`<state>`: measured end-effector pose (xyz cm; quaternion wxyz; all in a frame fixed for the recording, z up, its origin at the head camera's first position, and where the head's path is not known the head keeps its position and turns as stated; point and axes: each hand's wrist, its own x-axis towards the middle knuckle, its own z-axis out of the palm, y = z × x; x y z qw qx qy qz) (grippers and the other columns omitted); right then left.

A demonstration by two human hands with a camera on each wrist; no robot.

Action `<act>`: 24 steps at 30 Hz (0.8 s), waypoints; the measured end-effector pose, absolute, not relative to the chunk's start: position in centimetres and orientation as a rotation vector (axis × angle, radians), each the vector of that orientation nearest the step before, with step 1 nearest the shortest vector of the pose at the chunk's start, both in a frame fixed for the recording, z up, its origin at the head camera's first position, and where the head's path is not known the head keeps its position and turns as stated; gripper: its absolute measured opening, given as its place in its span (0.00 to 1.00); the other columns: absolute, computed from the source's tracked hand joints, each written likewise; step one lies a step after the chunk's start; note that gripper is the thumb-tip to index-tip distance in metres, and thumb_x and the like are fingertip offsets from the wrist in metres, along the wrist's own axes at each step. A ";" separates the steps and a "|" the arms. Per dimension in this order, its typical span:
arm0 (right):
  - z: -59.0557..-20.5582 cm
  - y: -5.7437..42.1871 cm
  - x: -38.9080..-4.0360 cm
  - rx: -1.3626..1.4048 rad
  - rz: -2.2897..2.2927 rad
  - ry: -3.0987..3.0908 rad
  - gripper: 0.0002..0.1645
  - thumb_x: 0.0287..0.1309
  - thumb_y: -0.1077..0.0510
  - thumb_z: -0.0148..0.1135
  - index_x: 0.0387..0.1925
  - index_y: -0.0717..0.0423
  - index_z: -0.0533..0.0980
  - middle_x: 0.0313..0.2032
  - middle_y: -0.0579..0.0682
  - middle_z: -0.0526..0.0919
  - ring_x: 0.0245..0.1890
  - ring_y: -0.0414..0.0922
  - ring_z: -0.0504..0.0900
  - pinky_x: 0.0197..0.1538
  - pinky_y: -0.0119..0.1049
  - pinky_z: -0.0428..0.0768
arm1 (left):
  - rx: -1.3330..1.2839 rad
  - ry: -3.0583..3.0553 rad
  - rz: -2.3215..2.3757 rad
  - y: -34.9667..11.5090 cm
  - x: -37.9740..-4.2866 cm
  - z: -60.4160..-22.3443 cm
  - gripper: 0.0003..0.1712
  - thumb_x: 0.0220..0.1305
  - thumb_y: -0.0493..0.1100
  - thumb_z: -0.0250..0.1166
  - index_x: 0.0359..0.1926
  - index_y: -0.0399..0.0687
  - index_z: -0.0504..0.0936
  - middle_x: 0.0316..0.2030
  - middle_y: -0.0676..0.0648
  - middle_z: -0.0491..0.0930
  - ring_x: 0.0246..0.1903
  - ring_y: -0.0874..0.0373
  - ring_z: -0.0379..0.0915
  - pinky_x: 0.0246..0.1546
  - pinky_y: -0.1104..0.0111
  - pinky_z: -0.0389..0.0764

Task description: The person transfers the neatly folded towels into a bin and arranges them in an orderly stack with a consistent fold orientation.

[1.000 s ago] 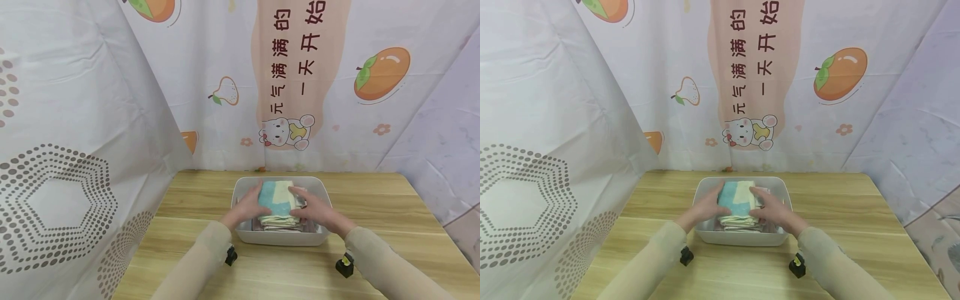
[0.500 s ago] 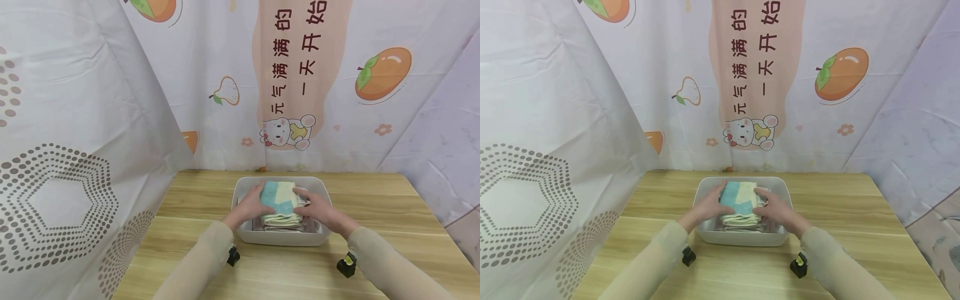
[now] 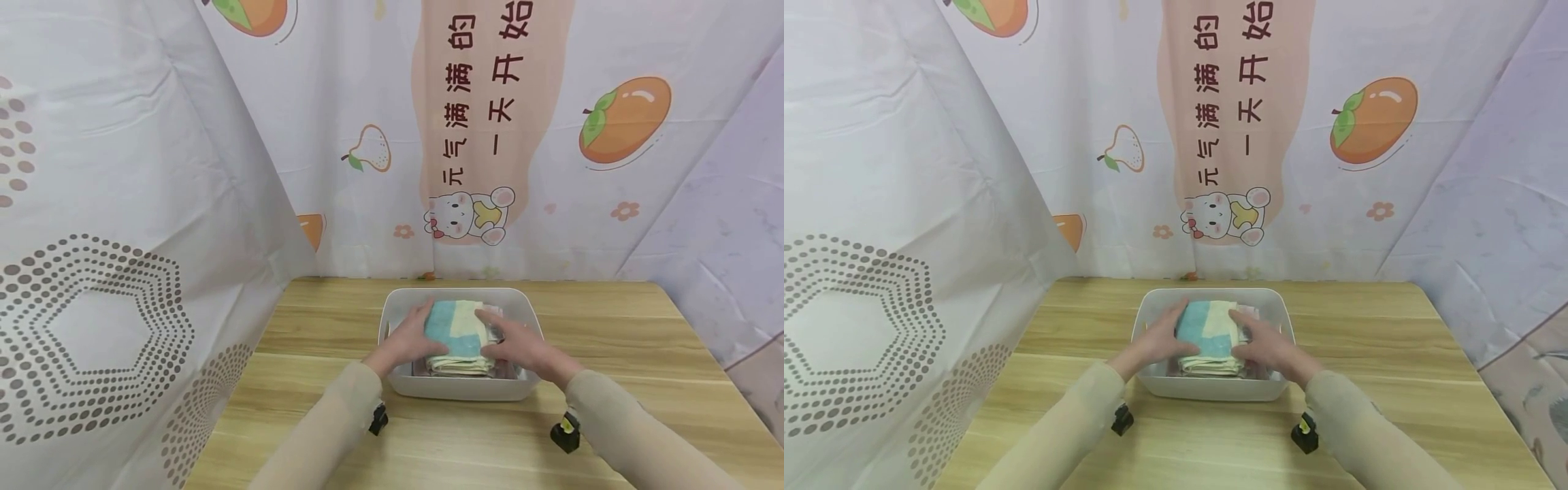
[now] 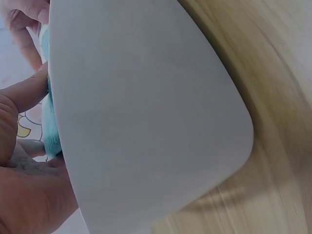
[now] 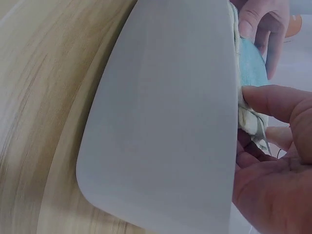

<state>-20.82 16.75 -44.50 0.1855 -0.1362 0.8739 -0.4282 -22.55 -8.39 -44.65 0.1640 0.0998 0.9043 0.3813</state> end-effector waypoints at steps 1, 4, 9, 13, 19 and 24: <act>-44.5 16.7 -20.8 -0.388 -1.191 2.469 0.48 0.64 0.55 0.68 0.79 0.53 0.56 0.71 0.63 0.68 0.44 0.51 0.80 0.55 0.47 0.75 | 0.292 2.585 1.080 -8.5 -22.5 -44.7 0.61 0.58 0.54 0.77 0.82 0.52 0.48 0.79 0.39 0.49 0.77 0.43 0.51 0.73 0.48 0.62; -44.4 16.8 -20.8 -0.387 -1.174 2.460 0.48 0.64 0.55 0.68 0.80 0.53 0.55 0.71 0.65 0.67 0.44 0.52 0.80 0.55 0.49 0.75 | 0.325 2.618 1.048 -9.0 -22.6 -45.1 0.61 0.58 0.56 0.77 0.82 0.52 0.50 0.79 0.38 0.50 0.75 0.42 0.55 0.71 0.48 0.65; -44.5 17.0 -20.9 -0.395 -1.148 2.478 0.48 0.64 0.54 0.68 0.79 0.54 0.56 0.74 0.65 0.63 0.54 0.52 0.74 0.59 0.53 0.73 | 0.415 2.713 0.935 -9.4 -22.8 -45.6 0.56 0.60 0.59 0.75 0.80 0.45 0.57 0.77 0.41 0.53 0.74 0.43 0.58 0.70 0.47 0.67; -44.5 17.2 -20.9 -0.379 -1.155 2.463 0.48 0.64 0.55 0.68 0.79 0.55 0.56 0.66 0.63 0.73 0.39 0.50 0.79 0.54 0.48 0.74 | 0.465 2.727 0.864 -9.6 -22.9 -45.7 0.53 0.64 0.62 0.71 0.78 0.41 0.59 0.78 0.43 0.55 0.75 0.44 0.56 0.71 0.48 0.65; -44.3 17.3 -20.6 -0.322 -1.170 2.425 0.48 0.65 0.53 0.68 0.80 0.53 0.55 0.49 0.60 0.79 0.28 0.47 0.78 0.42 0.42 0.76 | 0.446 2.677 0.900 -10.1 -22.4 -45.8 0.52 0.66 0.64 0.68 0.79 0.43 0.58 0.78 0.41 0.55 0.75 0.42 0.55 0.73 0.45 0.60; -44.0 17.9 -20.2 -0.311 -1.176 2.462 0.46 0.67 0.50 0.67 0.79 0.55 0.57 0.45 0.60 0.76 0.30 0.50 0.77 0.32 0.45 0.79 | 0.432 2.681 0.959 -11.2 -21.6 -45.2 0.48 0.69 0.61 0.66 0.79 0.44 0.58 0.77 0.40 0.56 0.72 0.40 0.60 0.71 0.44 0.63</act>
